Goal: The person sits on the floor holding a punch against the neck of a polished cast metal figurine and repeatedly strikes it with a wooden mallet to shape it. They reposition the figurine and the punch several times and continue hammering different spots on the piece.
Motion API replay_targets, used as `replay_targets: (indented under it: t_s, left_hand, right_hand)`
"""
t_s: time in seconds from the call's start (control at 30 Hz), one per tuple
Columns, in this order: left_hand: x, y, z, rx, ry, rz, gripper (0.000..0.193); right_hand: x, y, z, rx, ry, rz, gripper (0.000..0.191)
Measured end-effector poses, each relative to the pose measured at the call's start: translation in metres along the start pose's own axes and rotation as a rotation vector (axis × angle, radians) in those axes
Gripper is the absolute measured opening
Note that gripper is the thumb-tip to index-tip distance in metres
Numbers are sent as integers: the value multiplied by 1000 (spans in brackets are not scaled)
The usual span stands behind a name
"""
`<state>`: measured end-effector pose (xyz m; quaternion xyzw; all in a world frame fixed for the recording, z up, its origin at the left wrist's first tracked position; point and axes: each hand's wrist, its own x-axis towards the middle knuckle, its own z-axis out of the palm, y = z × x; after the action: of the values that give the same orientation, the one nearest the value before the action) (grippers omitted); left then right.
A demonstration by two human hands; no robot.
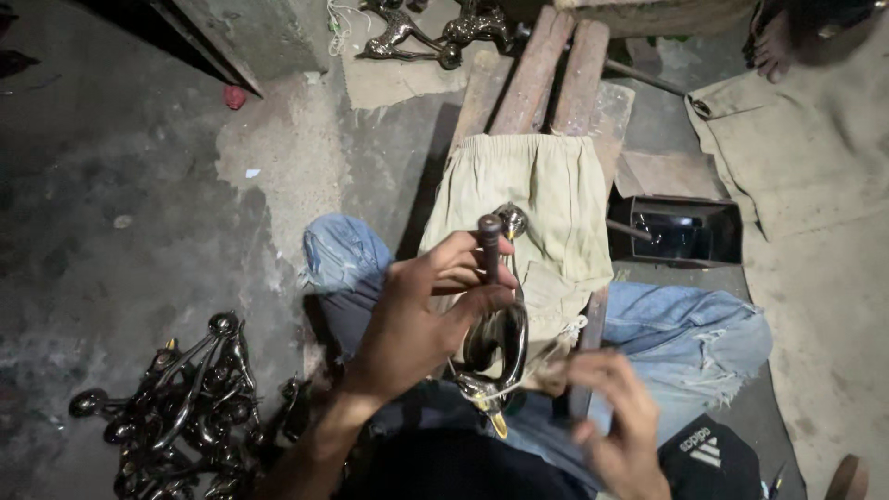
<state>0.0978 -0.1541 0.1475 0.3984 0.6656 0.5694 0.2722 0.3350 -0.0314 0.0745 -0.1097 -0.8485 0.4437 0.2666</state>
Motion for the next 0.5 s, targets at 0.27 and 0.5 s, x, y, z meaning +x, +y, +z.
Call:
replay_targets:
  t_s: [0.27,0.5]
  left_hand:
    - [-21,-31,-12,-4,82,87,28]
    - [-39,-42,-21,-137,228,-97,34]
  right_hand:
    - [45,-24,5,98,-318,-273,42]
    - [42,-30,-2,73,-330,-360,39]
